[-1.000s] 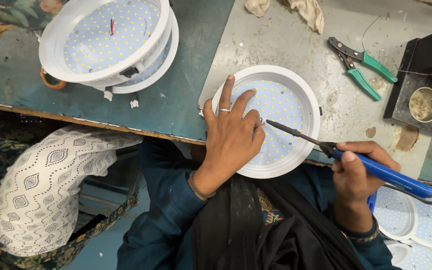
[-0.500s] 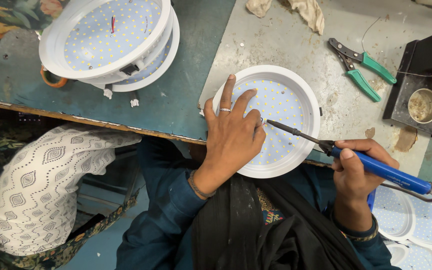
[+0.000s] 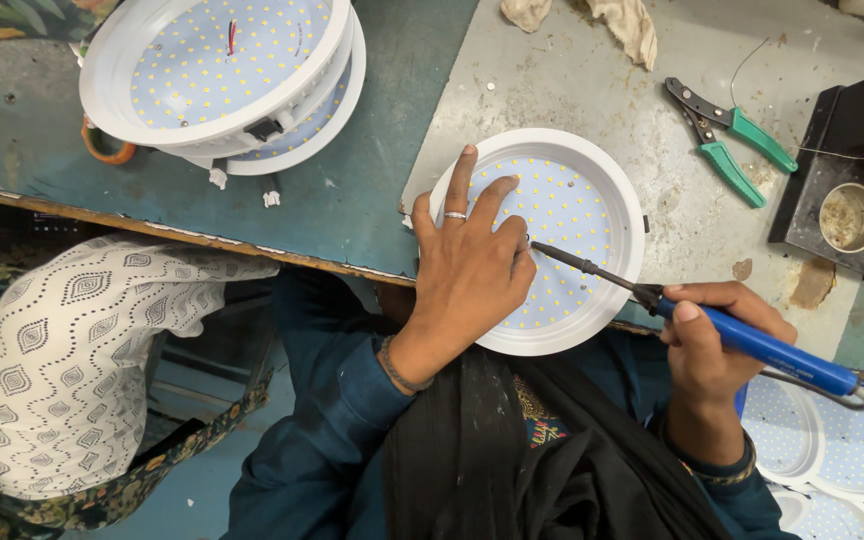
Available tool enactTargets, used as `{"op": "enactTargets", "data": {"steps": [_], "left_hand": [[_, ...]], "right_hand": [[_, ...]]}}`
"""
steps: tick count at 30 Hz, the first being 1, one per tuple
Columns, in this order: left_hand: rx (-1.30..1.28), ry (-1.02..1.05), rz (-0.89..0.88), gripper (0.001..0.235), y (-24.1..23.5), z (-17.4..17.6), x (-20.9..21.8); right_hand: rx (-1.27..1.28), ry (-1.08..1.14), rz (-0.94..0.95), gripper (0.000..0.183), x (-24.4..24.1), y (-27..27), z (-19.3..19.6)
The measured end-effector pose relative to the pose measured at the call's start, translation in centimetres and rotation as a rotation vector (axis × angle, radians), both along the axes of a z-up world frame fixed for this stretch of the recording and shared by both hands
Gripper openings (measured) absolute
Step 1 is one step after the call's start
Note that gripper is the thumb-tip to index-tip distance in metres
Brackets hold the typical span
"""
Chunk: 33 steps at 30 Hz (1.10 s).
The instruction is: The person uses a soldering iron to attach wires to the center of circular LED light panels. They handle multiple panels, moving finished ones aside and picking up new ones to continue the soldering process.
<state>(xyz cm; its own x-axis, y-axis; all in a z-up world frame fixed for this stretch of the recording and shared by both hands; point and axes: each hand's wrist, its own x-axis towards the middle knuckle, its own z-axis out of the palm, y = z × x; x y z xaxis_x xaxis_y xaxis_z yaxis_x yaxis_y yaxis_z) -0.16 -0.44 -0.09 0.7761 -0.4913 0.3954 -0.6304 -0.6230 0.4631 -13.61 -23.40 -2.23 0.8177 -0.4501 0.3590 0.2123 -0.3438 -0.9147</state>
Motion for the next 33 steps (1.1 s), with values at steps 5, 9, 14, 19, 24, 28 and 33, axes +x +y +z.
{"op": "enactTargets", "data": {"steps": [5, 9, 14, 19, 24, 28, 33], "left_hand": [[-0.005, 0.0, -0.006, 0.012, 0.0, 0.0, 0.0], [-0.014, 0.008, -0.007, 0.011, 0.0, 0.0, 0.0], [-0.021, -0.023, -0.008, 0.012, 0.1, 0.0, -0.1], [-0.025, -0.023, -0.004, 0.012, 0.1, 0.0, -0.1], [-0.007, -0.002, -0.002, 0.013, 0.0, 0.3, 0.1], [-0.087, -0.01, 0.005, 0.018, 0.5, 0.5, 0.4], [-0.291, 0.234, 0.256, 0.046, 3.7, 0.4, 2.7]], "right_hand": [[0.11, -0.106, -0.014, 0.025, -0.1, -0.2, -0.3], [0.102, -0.149, -0.035, 0.028, 0.2, -0.8, -0.5], [0.126, -0.105, -0.023, 0.029, 0.2, -0.7, -0.6], [0.126, -0.177, -0.04, 0.028, 0.4, -0.8, -1.0], [0.162, -0.289, -0.101, 0.028, 1.1, -1.3, -2.5], [0.093, -0.374, -0.155, 0.037, 2.0, -2.2, -4.7], [0.057, -0.309, -0.252, 0.049, 2.0, -3.6, -6.9]]}}
